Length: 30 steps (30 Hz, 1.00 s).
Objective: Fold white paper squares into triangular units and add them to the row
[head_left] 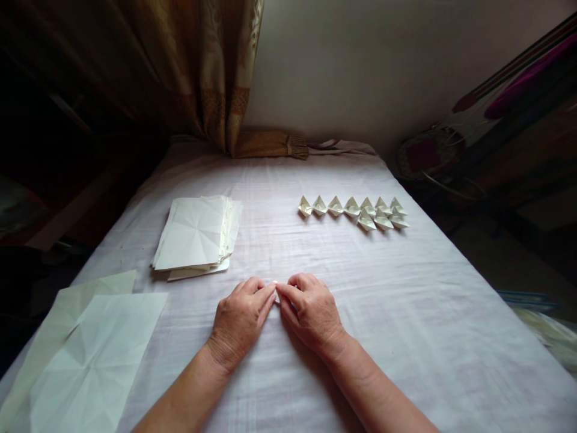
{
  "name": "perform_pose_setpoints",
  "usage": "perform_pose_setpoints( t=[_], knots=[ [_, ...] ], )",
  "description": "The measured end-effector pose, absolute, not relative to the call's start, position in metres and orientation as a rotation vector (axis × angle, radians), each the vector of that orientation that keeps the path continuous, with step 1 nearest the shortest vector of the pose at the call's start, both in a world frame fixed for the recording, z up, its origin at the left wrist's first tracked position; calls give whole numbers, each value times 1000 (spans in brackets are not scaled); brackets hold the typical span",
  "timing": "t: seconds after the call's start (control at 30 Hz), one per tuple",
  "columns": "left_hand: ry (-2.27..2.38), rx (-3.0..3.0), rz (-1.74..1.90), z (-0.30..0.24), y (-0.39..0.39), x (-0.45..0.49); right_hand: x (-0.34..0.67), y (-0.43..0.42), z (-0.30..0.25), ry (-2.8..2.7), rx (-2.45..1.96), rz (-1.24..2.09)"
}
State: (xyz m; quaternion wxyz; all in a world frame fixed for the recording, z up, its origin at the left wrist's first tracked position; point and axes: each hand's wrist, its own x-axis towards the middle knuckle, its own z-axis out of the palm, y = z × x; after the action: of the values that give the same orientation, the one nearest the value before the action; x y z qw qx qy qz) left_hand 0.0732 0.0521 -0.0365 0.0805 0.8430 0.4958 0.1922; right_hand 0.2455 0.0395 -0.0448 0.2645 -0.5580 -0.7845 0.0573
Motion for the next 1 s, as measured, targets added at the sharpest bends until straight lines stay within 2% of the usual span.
perform_pose_setpoints(
  t=[0.43, 0.67, 0.87, 1.0],
  knots=[
    [1504, 2349, 578, -33, 52, 74, 249, 40, -52, -1966, -1450, 367],
    [1523, 2442, 475, -32, 51, 77, 248, 41, -47, -2025, -1548, 369],
    [1555, 2455, 421, -30, 50, 79, 253, 45, -49, -1884, -1464, 580],
    [1549, 2433, 462, -33, 50, 77, 247, 40, -51, -1803, -1512, 475]
  ],
)
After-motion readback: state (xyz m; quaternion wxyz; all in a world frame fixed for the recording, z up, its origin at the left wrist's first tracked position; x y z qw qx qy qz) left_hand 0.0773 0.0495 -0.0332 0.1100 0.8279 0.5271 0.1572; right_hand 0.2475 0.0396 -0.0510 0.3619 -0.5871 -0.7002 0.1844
